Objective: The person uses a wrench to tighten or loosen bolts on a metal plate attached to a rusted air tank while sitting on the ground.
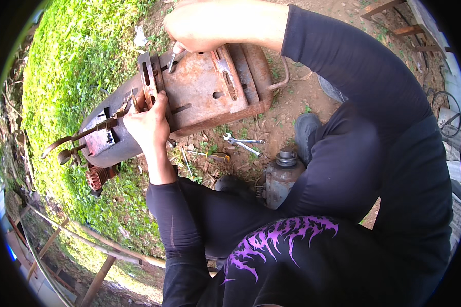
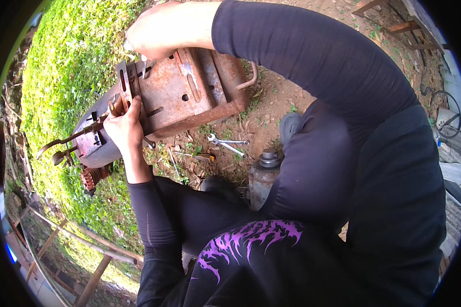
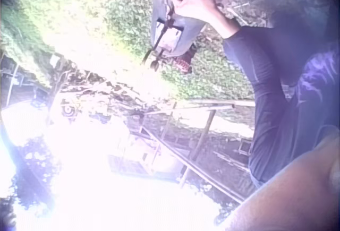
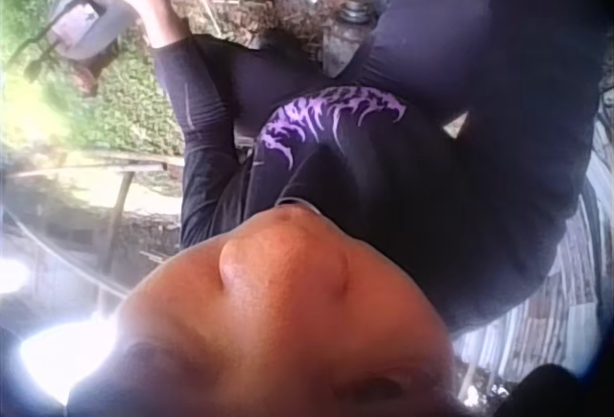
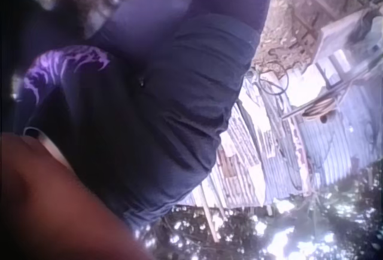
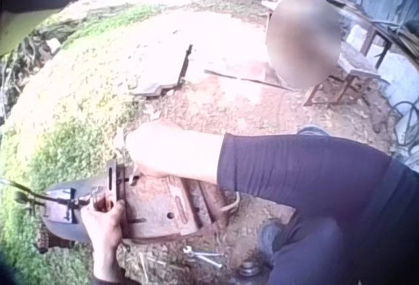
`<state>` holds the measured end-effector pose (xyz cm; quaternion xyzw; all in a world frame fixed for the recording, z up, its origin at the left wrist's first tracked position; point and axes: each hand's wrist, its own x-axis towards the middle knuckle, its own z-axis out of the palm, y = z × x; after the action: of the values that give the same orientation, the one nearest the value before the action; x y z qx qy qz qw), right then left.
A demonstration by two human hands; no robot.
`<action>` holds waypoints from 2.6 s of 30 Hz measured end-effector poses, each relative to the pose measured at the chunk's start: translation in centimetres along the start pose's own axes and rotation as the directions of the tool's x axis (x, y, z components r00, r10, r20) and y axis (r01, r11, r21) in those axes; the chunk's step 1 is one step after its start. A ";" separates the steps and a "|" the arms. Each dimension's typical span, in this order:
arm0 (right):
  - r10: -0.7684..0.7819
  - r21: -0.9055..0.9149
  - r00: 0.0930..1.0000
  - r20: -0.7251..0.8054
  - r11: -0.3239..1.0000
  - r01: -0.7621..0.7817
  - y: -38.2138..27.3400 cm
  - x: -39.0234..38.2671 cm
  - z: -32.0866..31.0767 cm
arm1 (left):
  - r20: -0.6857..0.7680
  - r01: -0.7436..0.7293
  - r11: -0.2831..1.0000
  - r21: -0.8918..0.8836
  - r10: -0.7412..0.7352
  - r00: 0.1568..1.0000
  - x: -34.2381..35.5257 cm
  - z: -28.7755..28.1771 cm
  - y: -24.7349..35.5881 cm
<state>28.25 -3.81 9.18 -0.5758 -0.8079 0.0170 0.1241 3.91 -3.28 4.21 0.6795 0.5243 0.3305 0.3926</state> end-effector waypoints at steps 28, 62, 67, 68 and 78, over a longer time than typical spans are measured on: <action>0.311 0.342 0.949 0.046 0.888 -0.307 -0.1 -1.1 3.4 | -0.003 0.016 1.000 -0.002 -0.016 1.000 0.0 -0.1 0.0; 0.215 0.194 0.923 0.318 0.939 -0.285 -2.1 2.3 0.5 | 0.009 0.023 0.999 -0.027 -0.023 1.000 0.3 -0.3 -0.6; 0.277 0.188 0.952 0.131 0.936 -0.298 -3.4 0.1 -0.7 | 0.026 0.020 1.000 -0.008 -0.019 0.999 0.2 -0.2 -0.1; 0.239 0.175 0.961 0.139 0.949 -0.262 -3.8 -0.4 -0.5 | 0.027 0.014 1.000 -0.014 -0.014 1.000 0.2 -0.2 -0.1; 0.166 0.011 0.964 0.209 0.985 -0.172 -6.2 -2.0 -0.3 | 0.000 -0.007 0.998 -0.058 0.007 1.000 0.4 -0.1 -0.8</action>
<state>23.17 -7.77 10.21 -0.6358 -0.7641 0.0994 0.0455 3.50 -2.79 3.56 0.6696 0.5120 0.3469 0.4112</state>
